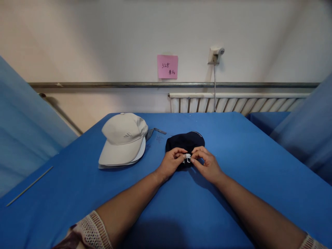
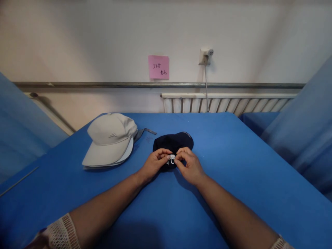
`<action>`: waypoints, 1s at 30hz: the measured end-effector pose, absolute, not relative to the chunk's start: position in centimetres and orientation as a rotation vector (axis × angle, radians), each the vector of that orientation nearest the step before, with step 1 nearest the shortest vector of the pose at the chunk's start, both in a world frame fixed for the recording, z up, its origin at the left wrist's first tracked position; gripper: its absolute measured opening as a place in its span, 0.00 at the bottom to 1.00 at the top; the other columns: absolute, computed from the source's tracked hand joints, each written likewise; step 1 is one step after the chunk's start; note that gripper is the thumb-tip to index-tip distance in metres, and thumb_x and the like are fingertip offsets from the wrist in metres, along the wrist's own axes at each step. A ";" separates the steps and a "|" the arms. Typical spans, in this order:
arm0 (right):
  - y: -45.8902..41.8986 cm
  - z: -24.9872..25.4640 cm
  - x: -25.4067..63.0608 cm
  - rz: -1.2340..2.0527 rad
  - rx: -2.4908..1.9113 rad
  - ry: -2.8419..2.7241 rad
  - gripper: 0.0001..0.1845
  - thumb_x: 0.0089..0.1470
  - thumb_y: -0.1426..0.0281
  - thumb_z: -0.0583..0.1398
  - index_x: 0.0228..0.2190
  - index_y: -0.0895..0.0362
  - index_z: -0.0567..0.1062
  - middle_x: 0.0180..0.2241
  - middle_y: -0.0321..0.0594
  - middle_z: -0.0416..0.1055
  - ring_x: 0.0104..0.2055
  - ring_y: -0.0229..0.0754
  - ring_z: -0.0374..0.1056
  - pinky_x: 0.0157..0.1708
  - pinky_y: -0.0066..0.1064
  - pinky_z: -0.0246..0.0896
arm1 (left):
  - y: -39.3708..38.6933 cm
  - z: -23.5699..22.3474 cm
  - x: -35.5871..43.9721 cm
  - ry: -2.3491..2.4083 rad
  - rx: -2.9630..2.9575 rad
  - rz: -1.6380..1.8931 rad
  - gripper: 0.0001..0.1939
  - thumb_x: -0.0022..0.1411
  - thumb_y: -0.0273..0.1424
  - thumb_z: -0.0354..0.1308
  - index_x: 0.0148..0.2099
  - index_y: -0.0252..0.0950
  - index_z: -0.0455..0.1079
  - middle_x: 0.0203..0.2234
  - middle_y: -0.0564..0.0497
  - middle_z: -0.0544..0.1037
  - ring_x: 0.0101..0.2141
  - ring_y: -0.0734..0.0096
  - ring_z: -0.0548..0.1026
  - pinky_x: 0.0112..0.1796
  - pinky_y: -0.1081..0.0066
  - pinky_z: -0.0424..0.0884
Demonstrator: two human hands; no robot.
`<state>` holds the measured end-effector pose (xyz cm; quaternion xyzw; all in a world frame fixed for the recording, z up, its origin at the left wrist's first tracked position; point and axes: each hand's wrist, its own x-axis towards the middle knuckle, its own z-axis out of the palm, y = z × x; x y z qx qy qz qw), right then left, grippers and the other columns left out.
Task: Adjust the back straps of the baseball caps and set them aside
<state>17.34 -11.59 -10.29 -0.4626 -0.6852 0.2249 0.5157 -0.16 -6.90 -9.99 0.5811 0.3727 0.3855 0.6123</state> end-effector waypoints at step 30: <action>-10.7 -11.8 17.0 0.977 -1.242 -1.216 0.16 0.49 0.56 0.61 0.25 0.56 0.72 0.23 0.36 0.68 0.26 0.37 0.63 0.28 0.30 0.58 | -7.0 -10.3 -0.2 0.906 1.521 0.892 0.16 0.54 0.39 0.63 0.40 0.31 0.72 0.26 0.50 0.76 0.26 0.75 0.72 0.28 0.75 0.66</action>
